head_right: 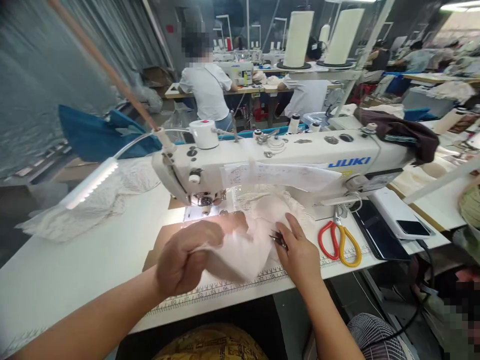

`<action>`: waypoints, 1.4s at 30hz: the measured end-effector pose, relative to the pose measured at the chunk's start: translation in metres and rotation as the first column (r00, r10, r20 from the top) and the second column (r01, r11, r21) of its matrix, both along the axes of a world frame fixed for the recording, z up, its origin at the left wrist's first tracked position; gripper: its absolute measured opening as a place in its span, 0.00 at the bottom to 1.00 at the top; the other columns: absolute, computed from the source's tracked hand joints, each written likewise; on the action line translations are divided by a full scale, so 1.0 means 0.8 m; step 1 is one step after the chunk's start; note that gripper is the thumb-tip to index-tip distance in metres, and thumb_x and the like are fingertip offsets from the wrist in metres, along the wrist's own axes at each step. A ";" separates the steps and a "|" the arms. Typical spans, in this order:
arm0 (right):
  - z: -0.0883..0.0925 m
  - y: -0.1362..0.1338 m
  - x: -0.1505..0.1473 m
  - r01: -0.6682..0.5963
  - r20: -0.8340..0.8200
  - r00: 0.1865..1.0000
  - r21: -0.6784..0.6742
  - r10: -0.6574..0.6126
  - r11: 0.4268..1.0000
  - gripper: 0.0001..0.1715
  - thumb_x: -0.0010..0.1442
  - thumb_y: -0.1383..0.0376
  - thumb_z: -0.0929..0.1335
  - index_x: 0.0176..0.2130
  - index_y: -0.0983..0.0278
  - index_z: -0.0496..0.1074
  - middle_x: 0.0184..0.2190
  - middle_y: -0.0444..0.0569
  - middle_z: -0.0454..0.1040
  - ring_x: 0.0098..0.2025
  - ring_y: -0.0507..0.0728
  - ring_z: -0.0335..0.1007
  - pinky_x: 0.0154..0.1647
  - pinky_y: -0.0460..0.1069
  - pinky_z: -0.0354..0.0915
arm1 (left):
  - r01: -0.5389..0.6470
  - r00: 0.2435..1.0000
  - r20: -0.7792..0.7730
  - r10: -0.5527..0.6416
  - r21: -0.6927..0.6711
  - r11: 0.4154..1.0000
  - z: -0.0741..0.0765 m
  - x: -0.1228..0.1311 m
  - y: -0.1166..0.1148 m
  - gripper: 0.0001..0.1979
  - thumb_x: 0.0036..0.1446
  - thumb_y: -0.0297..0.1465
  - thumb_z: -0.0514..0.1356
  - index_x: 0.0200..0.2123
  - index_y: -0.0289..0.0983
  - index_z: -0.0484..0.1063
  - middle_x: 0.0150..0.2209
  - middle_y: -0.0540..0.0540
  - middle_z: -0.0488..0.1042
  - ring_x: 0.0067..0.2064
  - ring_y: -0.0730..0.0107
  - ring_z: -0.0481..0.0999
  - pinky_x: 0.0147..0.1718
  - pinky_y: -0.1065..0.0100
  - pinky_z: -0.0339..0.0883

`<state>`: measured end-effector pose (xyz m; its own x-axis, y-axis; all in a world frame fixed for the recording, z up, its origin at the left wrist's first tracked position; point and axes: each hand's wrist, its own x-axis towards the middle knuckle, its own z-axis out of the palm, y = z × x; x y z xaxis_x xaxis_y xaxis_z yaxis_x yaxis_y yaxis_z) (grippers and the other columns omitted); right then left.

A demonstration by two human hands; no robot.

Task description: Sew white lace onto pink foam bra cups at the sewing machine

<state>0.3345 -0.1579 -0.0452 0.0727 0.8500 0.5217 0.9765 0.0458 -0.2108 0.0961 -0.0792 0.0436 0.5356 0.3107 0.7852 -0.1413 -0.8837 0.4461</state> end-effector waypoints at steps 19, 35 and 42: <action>0.040 0.003 -0.153 -0.566 -0.575 0.710 -0.122 0.406 0.816 0.29 0.59 0.56 0.68 0.58 0.56 0.61 0.48 0.52 0.72 0.44 0.59 0.72 0.44 0.53 0.69 | -0.405 0.910 -0.397 0.117 -0.795 0.453 -0.042 -0.176 -0.003 0.17 0.53 0.42 0.63 0.33 0.37 0.62 0.26 0.55 0.63 0.26 0.75 0.61 0.26 0.74 0.58; 0.047 0.070 -0.266 -0.782 -0.966 0.216 -0.258 -0.141 0.567 0.17 0.59 0.51 0.66 0.38 0.62 0.66 0.28 0.42 0.69 0.29 0.53 0.64 0.29 0.47 0.61 | -0.070 0.960 -0.059 0.275 -0.997 0.029 -0.046 -0.248 -0.008 0.27 0.59 0.57 0.46 0.31 0.38 0.63 0.18 0.54 0.61 0.18 0.73 0.62 0.18 0.71 0.59; 0.042 0.113 -0.278 -0.579 -0.654 0.724 -0.404 0.219 0.709 0.14 0.61 0.56 0.62 0.30 0.62 0.66 0.26 0.44 0.68 0.29 0.55 0.63 0.28 0.49 0.59 | -0.417 0.888 -0.328 0.323 -0.871 0.260 -0.012 -0.303 0.001 0.27 0.61 0.53 0.45 0.30 0.37 0.69 0.20 0.52 0.64 0.20 0.72 0.61 0.19 0.71 0.57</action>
<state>0.1122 -0.0679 -0.0114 -0.2436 0.9682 -0.0566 0.6016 0.1051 -0.7919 -0.1466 -0.0788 0.0343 0.1921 0.9684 -0.1593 0.1557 0.1302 0.9792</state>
